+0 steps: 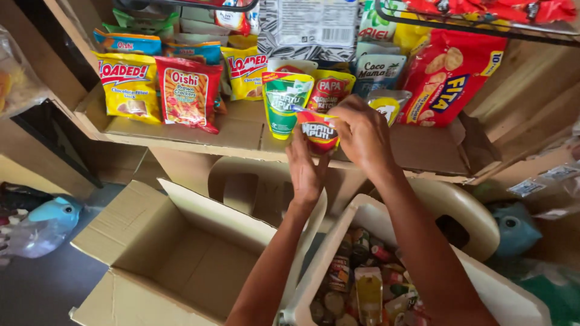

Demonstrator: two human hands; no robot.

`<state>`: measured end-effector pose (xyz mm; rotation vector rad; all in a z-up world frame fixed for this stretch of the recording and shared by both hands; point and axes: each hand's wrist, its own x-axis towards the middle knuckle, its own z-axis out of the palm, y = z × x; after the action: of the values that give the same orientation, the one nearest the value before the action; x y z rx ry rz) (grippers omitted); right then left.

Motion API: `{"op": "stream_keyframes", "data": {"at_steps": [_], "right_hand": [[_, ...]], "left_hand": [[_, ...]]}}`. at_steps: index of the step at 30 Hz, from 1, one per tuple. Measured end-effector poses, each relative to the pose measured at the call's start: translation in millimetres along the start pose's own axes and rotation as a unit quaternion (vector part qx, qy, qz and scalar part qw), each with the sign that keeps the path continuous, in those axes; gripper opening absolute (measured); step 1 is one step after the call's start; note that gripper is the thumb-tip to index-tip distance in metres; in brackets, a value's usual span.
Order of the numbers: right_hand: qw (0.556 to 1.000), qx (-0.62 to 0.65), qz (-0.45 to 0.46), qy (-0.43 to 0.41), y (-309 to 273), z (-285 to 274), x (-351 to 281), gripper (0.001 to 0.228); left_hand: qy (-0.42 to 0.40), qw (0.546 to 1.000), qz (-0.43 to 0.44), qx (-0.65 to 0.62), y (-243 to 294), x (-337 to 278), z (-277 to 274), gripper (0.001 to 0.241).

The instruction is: Restocking grocery items from a storage container onto a shelf.

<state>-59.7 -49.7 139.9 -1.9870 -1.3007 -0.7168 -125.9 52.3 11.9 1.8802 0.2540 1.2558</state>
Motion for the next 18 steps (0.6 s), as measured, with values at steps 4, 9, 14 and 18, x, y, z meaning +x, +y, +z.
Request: {"op": "stream_keyframes", "data": {"at_steps": [4, 9, 14, 18], "right_hand": [[0.985, 0.146, 0.094, -0.007, -10.6, 13.2, 3.8, 0.019], [0.992, 0.121, -0.021, 0.011, -13.5, 42.9, 20.7, 0.015], [0.991, 0.106, 0.082, -0.001, -10.6, 58.4, 17.0, 0.02], [0.928, 0.318, 0.185, 0.053, 8.5, 104.8, -49.3, 0.065]], "left_hand": [[0.009, 0.999, 0.005, 0.04, -3.3, 5.1, -33.3, 0.1], [0.008, 0.99, 0.043, 0.133, -24.3, 25.4, -59.2, 0.098], [-0.005, 0.992, 0.033, 0.119, -39.1, 31.0, -51.4, 0.096], [-0.04, 0.999, -0.014, 0.028, -40.9, 25.6, -50.1, 0.097]]}}
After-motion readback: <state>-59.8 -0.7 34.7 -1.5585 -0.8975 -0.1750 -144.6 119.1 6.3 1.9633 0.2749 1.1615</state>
